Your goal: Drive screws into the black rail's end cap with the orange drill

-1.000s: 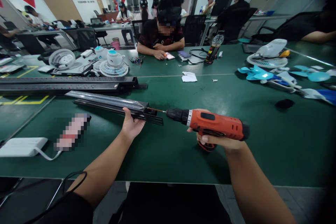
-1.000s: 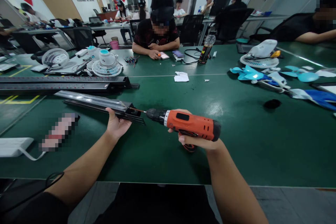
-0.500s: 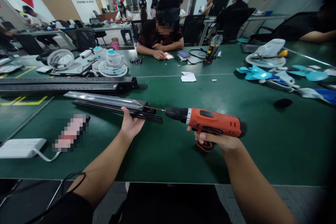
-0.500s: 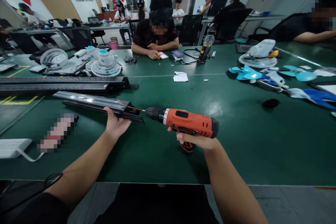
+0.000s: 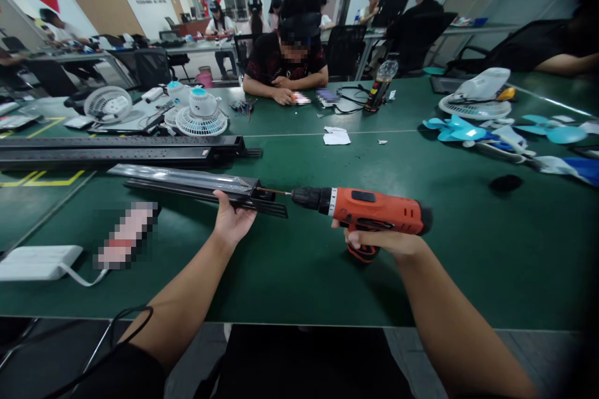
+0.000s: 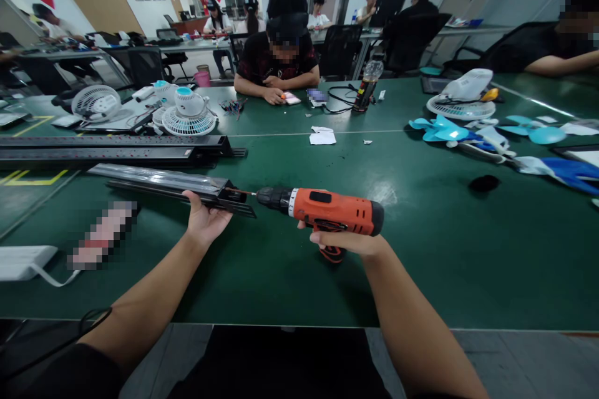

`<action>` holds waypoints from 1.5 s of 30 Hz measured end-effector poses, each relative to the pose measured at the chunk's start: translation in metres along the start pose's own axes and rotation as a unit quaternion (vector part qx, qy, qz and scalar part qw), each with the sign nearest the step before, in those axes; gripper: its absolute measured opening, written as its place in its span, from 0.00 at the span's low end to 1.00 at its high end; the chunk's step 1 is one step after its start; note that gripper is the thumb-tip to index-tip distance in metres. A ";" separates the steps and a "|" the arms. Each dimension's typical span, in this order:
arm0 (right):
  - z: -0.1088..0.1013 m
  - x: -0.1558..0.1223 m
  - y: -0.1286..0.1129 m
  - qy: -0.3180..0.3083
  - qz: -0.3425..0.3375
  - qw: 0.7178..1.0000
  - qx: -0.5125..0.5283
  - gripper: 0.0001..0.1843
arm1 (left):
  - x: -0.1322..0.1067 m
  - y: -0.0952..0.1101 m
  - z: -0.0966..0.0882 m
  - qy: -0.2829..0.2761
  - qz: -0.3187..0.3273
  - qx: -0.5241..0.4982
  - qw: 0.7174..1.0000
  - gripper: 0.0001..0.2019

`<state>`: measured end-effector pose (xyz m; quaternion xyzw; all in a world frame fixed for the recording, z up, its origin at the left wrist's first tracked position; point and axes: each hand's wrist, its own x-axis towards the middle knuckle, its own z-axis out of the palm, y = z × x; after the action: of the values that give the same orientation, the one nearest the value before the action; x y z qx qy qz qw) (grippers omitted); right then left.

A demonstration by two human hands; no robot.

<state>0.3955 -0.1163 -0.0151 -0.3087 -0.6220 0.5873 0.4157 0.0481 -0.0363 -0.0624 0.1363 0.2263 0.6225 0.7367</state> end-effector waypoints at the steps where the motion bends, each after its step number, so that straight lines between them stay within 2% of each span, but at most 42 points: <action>1: -0.001 0.002 0.000 -0.001 0.000 1.000 0.007 0.17 | -0.001 0.000 0.001 0.008 0.005 -0.002 1.000 0.36; 7: -0.007 0.015 0.001 -0.019 0.013 0.999 0.037 0.14 | 0.000 0.003 -0.002 0.012 -0.003 -0.023 1.000 0.33; 13: -0.015 0.024 0.001 -0.025 0.003 0.997 0.066 0.18 | 0.005 0.006 -0.011 0.011 -0.003 -0.002 1.000 0.28; 20: -0.017 0.017 0.009 -0.019 -0.020 0.999 0.045 0.22 | 0.001 0.002 -0.003 0.016 0.020 0.001 1.000 0.31; 25: -0.011 0.008 0.002 -0.024 -0.053 0.998 -0.002 0.22 | -0.002 0.000 0.001 -0.006 0.007 0.009 1.000 0.32; 29: -0.008 0.005 -0.005 -0.023 -0.049 0.998 -0.029 0.17 | -0.004 -0.002 0.005 -0.004 0.012 0.004 1.000 0.32; 35: -0.007 0.006 -0.002 -0.002 -0.038 0.999 -0.019 0.18 | -0.002 -0.002 0.015 0.011 0.020 0.001 1.000 0.31; 39: -0.009 0.007 0.000 -0.016 -0.031 0.999 -0.024 0.18 | 0.003 0.000 0.013 0.000 0.005 -0.005 1.000 0.28; 45: -0.010 0.011 0.000 -0.017 -0.018 0.999 -0.041 0.14 | 0.009 0.000 0.013 0.013 0.020 -0.001 1.000 0.25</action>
<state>0.3995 -0.1017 -0.0134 -0.3046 -0.6580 0.5586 0.4027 0.0562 -0.0260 -0.0526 0.1324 0.2326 0.6386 0.7215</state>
